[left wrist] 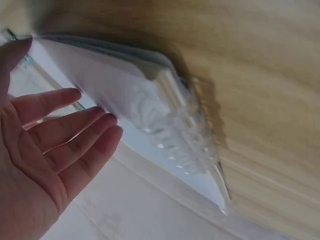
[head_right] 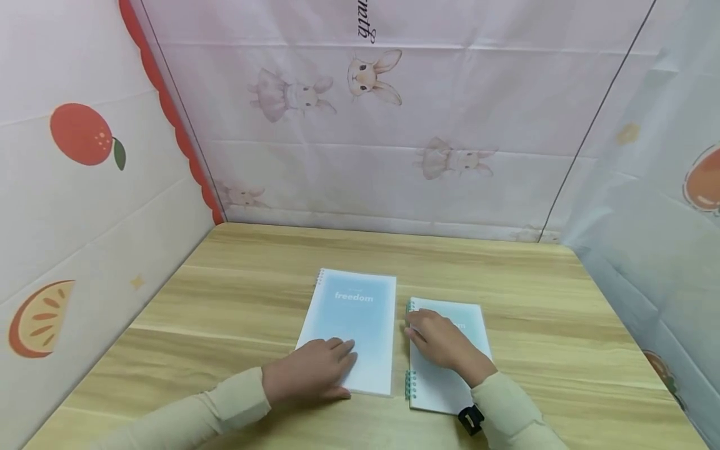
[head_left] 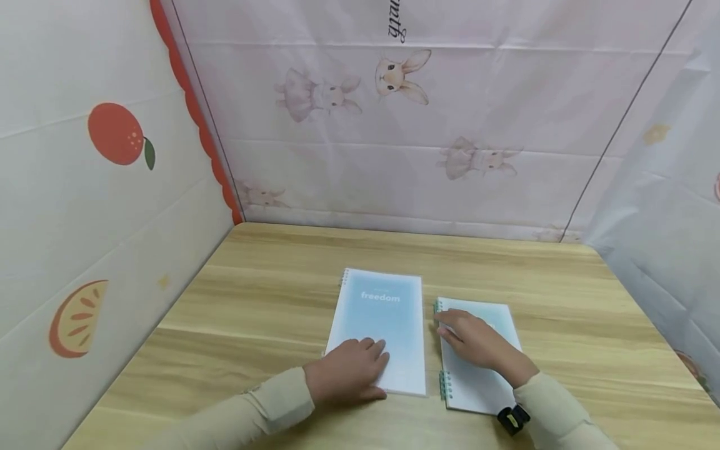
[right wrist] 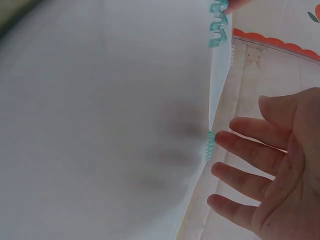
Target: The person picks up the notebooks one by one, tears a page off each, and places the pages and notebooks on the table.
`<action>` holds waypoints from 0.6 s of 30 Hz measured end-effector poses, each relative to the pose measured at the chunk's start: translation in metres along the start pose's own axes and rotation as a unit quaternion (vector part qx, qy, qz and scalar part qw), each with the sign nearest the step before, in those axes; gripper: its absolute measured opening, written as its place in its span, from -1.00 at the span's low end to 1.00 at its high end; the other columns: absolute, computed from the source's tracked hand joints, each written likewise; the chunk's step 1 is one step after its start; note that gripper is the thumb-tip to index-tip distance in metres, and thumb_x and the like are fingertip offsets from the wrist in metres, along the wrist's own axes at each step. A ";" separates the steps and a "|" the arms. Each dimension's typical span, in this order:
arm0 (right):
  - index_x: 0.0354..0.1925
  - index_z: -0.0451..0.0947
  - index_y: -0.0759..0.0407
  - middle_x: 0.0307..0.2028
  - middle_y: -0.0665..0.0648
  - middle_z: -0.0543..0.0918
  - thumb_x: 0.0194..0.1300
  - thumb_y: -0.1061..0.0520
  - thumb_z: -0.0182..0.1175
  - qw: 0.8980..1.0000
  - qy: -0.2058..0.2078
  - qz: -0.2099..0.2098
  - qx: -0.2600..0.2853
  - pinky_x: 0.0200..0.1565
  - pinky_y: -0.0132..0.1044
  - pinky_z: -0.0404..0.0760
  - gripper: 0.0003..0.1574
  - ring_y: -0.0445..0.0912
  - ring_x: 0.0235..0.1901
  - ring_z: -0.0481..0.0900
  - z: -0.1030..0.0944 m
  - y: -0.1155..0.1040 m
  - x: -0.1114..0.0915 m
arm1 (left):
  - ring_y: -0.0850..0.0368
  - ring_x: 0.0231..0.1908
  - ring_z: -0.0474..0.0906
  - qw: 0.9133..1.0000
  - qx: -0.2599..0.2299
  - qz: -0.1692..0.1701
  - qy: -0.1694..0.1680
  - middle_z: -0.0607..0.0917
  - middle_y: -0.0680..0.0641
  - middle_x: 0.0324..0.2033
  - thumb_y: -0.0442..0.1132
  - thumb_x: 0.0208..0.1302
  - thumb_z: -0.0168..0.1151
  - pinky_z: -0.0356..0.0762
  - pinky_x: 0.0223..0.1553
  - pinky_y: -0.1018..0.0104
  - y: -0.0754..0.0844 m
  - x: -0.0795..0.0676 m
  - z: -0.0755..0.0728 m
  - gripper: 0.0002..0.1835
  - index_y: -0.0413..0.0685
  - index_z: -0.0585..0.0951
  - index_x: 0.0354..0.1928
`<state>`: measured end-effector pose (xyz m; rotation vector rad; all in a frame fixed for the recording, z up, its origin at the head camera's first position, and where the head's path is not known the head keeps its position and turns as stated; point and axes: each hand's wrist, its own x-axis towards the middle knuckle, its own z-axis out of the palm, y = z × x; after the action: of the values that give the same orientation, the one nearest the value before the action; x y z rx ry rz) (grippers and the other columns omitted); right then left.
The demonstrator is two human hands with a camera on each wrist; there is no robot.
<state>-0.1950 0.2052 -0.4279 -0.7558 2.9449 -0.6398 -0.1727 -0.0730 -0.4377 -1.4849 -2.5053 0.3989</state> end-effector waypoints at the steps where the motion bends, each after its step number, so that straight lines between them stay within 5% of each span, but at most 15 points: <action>1: 0.19 0.45 0.38 0.17 0.31 0.52 0.45 0.10 0.02 1.000 -0.002 0.002 -0.001 0.22 0.13 0.33 -0.52 0.23 0.25 0.36 0.000 0.001 0.000 | 0.13 -0.18 0.56 1.000 0.014 0.004 -0.005 0.62 -0.07 -0.05 0.28 0.33 -0.02 0.56 -0.34 0.33 0.002 0.000 -0.001 -0.42 -0.09 0.56 -0.01; 9: 0.19 0.45 0.37 0.21 0.31 0.48 0.44 0.05 0.05 1.000 -0.012 -0.006 -0.012 0.22 0.13 0.33 -0.48 0.21 0.26 0.36 -0.002 0.001 -0.001 | 0.15 -0.21 0.64 0.985 0.155 0.066 0.026 0.70 -0.10 -0.08 -0.12 0.43 0.00 0.56 -0.52 0.46 0.019 0.000 -0.007 -0.66 -0.07 0.63 0.07; 15: 0.20 0.45 0.38 0.23 0.33 0.45 0.44 0.05 0.05 1.000 -0.017 -0.014 -0.013 0.21 0.13 0.35 -0.48 0.22 0.26 0.36 -0.004 0.000 -0.002 | 0.18 -0.27 0.66 0.981 0.173 0.084 0.005 0.72 -0.08 -0.16 -0.23 0.42 0.02 0.60 -0.46 0.46 0.027 0.003 -0.019 -0.72 -0.06 0.67 0.00; 18: 0.20 0.45 0.38 0.22 0.35 0.45 0.43 0.06 0.06 1.000 -0.015 -0.019 -0.012 0.19 0.14 0.36 -0.49 0.23 0.24 0.37 -0.006 0.000 -0.003 | 0.18 -0.34 0.64 0.987 0.144 0.076 -0.010 0.74 -0.07 -0.25 -0.24 0.37 0.08 0.60 -0.47 0.45 0.028 0.005 -0.023 -0.75 -0.11 0.68 -0.04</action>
<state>-0.1933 0.2084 -0.4227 -0.8171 2.9221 -0.5921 -0.1452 -0.0533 -0.4250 -1.5601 -2.2361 0.7686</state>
